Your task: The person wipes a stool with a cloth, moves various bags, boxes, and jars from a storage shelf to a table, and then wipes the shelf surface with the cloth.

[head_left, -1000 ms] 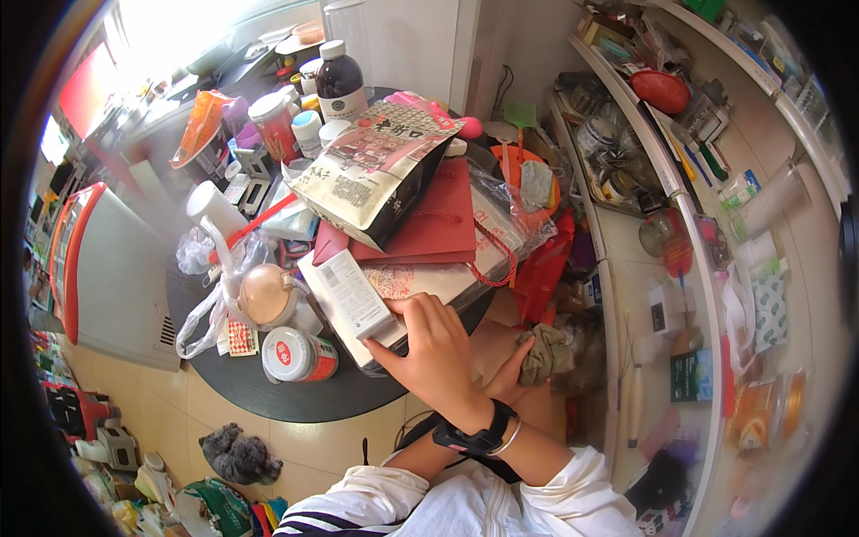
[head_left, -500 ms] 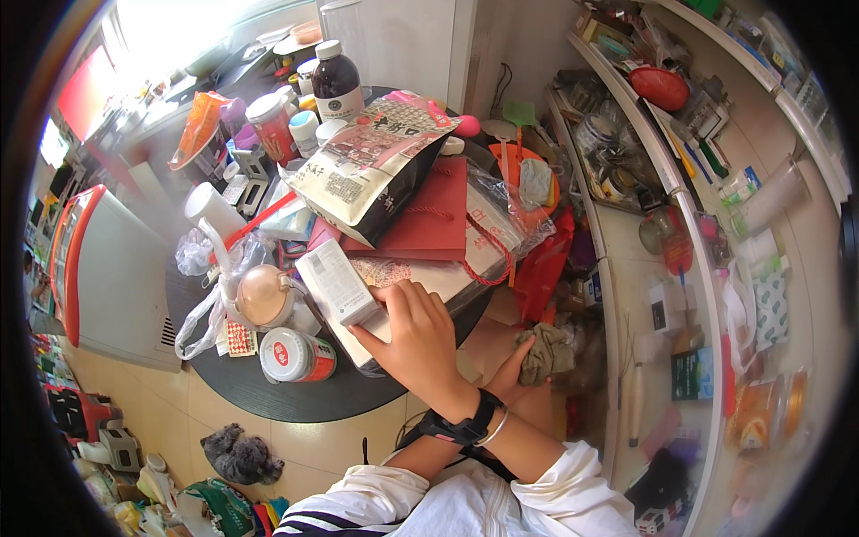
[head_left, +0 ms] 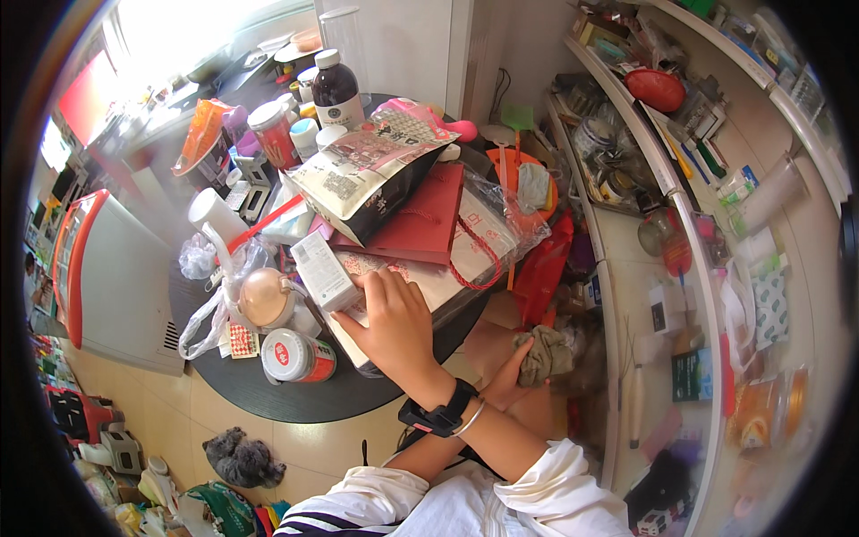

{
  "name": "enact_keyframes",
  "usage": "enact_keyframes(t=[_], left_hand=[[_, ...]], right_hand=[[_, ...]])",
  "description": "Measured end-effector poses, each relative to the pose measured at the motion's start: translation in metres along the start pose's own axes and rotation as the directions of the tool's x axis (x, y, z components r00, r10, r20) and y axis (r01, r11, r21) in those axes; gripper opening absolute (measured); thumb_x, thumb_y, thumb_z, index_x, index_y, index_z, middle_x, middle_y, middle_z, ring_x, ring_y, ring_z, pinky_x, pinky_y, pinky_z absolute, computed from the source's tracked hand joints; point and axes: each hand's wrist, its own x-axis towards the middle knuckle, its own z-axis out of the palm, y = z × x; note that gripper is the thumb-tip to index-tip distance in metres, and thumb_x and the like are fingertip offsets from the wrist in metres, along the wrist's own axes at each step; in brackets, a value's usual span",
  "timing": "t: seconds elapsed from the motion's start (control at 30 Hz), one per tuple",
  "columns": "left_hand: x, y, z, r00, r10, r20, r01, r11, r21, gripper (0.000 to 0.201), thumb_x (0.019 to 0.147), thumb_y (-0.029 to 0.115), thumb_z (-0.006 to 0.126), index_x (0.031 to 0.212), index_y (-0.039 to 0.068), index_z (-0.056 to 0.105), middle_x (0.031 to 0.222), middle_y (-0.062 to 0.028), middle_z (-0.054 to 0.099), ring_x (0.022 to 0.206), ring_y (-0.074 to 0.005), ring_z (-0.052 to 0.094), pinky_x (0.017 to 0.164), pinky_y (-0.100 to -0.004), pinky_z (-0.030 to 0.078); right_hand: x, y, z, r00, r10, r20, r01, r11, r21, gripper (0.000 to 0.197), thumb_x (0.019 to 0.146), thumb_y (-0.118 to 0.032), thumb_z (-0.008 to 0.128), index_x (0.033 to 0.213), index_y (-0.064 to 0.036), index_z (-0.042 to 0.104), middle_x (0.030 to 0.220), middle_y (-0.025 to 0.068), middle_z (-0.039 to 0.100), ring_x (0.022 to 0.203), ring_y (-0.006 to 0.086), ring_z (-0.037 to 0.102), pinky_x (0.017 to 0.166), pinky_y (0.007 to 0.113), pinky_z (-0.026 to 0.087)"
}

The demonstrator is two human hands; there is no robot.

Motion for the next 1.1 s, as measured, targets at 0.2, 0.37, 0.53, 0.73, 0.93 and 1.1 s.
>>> enact_keyframes(t=[0.2, 0.37, 0.53, 0.73, 0.93, 1.1], left_hand=[[0.006, -0.009, -0.03, 0.999, 0.031, -0.024, -0.029, 0.998, 0.049, 0.041, 0.096, 0.031, 0.06, 0.133, 0.014, 0.053, 0.12, -0.0034, 0.063, 0.106, -0.0178, 0.059, 0.082, -0.0353, 0.052], [-0.01, 0.007, 0.0, 0.995, -0.094, -0.033, 0.089, 0.988, -0.128, 0.062, 0.09, 0.013, 0.07, 0.144, 0.011, 0.039, 0.127, -0.0071, 0.058, 0.114, -0.0191, 0.056, 0.092, -0.0361, 0.049], [-0.011, -0.016, -0.016, 0.816, 0.49, 0.306, -0.558, 0.532, 0.637, 0.084, 0.076, 0.001, 0.081, 0.146, 0.005, 0.034, 0.129, -0.0143, 0.054, 0.12, -0.0203, 0.053, 0.098, -0.0363, 0.046], [-0.011, 0.024, -0.006, 0.999, -0.048, 0.014, 0.05, 0.966, -0.254, 0.055, 0.092, 0.031, 0.063, 0.139, 0.01, 0.045, 0.131, -0.0105, 0.053, 0.125, -0.0225, 0.048, 0.1, -0.0377, 0.042], [-0.004, 0.022, 0.0, 0.998, -0.066, 0.01, 0.067, 0.986, -0.155, 0.042, 0.102, 0.04, 0.043, 0.137, 0.015, 0.047, 0.134, -0.0053, 0.053, 0.117, -0.0227, 0.053, 0.081, -0.0363, 0.047], [-0.001, 0.021, 0.025, 0.986, -0.155, -0.058, 0.145, 0.978, -0.148, 0.04, 0.1, 0.039, 0.046, 0.131, 0.015, 0.053, 0.131, -0.0043, 0.056, 0.114, -0.0212, 0.054, 0.077, -0.035, 0.044]], right_hand=[[-0.002, -0.012, -0.001, 1.0, 0.022, 0.022, -0.022, 1.0, 0.019, 0.041, 0.072, -0.023, 0.078, 0.101, -0.0037, 0.056, 0.093, 0.0092, 0.057, 0.088, 0.0263, 0.058, 0.075, 0.037, 0.044], [-0.007, -0.016, -0.002, 0.999, 0.022, 0.031, -0.022, 1.0, 0.021, 0.041, 0.072, -0.023, 0.077, 0.102, -0.0031, 0.056, 0.094, 0.0096, 0.057, 0.09, 0.0265, 0.058, 0.076, 0.037, 0.044], [-0.009, -0.008, -0.006, 0.996, 0.056, 0.066, -0.055, 0.998, -0.015, 0.051, 0.073, -0.029, 0.077, 0.111, -0.0023, 0.056, 0.103, 0.0104, 0.057, 0.098, 0.0285, 0.055, 0.08, 0.04, 0.043], [-0.025, 0.02, -0.087, 0.997, 0.082, -0.011, -0.08, 0.989, 0.126, 0.051, 0.079, -0.03, 0.076, 0.119, -0.0062, 0.055, 0.12, 0.0096, 0.055, 0.109, 0.0278, 0.052, 0.09, 0.039, 0.041], [-0.095, 0.141, -0.208, 0.932, 0.344, -0.113, -0.355, 0.93, -0.097, 0.017, 0.087, -0.02, 0.066, 0.097, -0.0065, 0.066, 0.104, 0.0108, 0.061, 0.101, 0.0306, 0.057, 0.089, 0.041, 0.046], [-0.185, 0.286, -0.281, 0.711, 0.647, -0.274, -0.703, 0.66, -0.265, 0.032, 0.087, -0.026, 0.066, 0.112, -0.007, 0.061, 0.115, 0.0142, 0.056, 0.112, 0.0314, 0.052, 0.097, 0.041, 0.043]])
